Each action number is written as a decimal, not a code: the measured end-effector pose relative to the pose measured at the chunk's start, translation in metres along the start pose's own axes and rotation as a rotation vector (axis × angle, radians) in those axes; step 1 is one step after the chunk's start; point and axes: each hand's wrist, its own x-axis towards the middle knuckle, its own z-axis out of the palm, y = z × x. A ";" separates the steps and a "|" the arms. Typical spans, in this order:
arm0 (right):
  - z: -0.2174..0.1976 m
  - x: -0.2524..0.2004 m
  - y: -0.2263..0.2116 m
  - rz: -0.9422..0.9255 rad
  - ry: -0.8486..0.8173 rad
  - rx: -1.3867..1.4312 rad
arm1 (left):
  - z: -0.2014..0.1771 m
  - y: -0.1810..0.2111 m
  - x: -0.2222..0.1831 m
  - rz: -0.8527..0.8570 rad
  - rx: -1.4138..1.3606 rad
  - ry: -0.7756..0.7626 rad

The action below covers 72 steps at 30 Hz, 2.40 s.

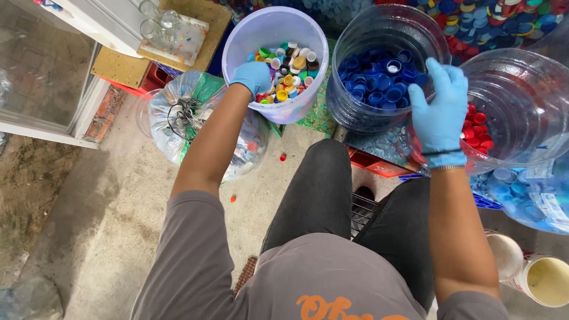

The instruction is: The person sorts mixed plastic bottle caps by color, picking them from a white bucket and placing them into separate clear containers for blue and red caps. The hands handle caps one at a time and occasionally drop a cap to the floor.

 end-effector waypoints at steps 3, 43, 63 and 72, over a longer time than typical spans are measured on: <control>-0.008 -0.027 -0.026 0.015 0.087 0.128 | 0.022 -0.018 0.030 -0.029 0.048 -0.040; 0.027 0.003 -0.061 -0.104 -0.043 0.246 | -0.102 0.156 -0.174 0.913 -1.261 -0.081; 0.023 0.002 0.028 0.040 0.017 0.045 | 0.025 -0.020 0.030 -0.068 0.232 -0.116; 0.021 -0.018 0.012 0.034 0.055 0.178 | 0.056 -0.044 0.081 -0.021 0.162 -0.175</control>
